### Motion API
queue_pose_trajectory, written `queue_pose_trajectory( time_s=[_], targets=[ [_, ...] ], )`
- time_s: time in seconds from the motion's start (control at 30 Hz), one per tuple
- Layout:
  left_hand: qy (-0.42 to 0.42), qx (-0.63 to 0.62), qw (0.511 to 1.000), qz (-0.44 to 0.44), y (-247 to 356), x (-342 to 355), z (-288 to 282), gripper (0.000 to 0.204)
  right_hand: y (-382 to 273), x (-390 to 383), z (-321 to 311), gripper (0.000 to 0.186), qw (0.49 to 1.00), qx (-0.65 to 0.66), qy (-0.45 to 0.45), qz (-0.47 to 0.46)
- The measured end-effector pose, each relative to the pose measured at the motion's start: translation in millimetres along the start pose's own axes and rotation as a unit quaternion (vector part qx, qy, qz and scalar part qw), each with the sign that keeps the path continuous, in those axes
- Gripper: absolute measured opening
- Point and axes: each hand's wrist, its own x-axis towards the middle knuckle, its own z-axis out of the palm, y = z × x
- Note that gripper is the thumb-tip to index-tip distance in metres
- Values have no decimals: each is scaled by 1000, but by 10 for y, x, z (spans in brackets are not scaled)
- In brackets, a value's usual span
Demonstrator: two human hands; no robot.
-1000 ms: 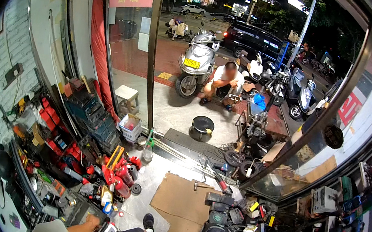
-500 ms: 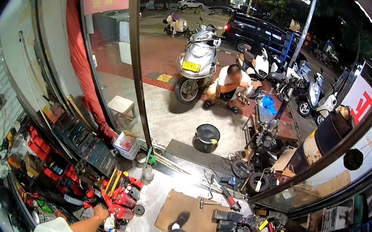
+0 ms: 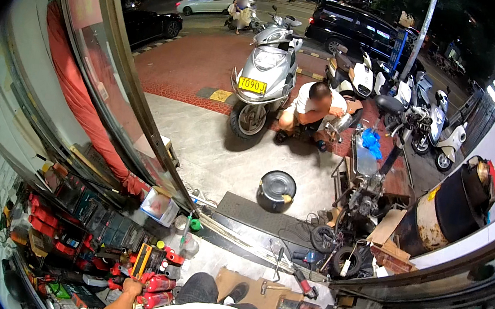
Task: The person sits on the floor of a workshop and uses a power drill to remove bolts from a scooter engine. They then remove the engine casing and handle the internal components, including the cylinder head, before placing the casing on the floor.
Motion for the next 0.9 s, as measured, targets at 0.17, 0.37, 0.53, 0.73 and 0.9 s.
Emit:
queue_pose_trajectory(
  time_s=[0.17, 0.37, 0.53, 0.73, 0.9],
  targets=[
    [-30, -104, 994, 18, 360, 636, 594, 29, -2557, 747, -267, 22, 994, 60, -24, -94],
    [-58, -24, 998, -4, 1236, 1059, 931, 40, -2356, 1285, 83, 18, 997, -9, 2, -71],
    [-167, -171, 959, -154, 2019, 1543, 1040, 29, -2459, 1232, 476, 26, 862, -85, -160, -473],
    [-179, 305, 881, 313, 3809, 2921, 1350, 31, -2951, 1096, 956, 28, 988, -124, -73, 58],
    [-106, -45, 969, 218, 5738, 2930, 936, 41, -3359, 1301, 1034, 29, 987, -125, -25, 101]
  ],
)
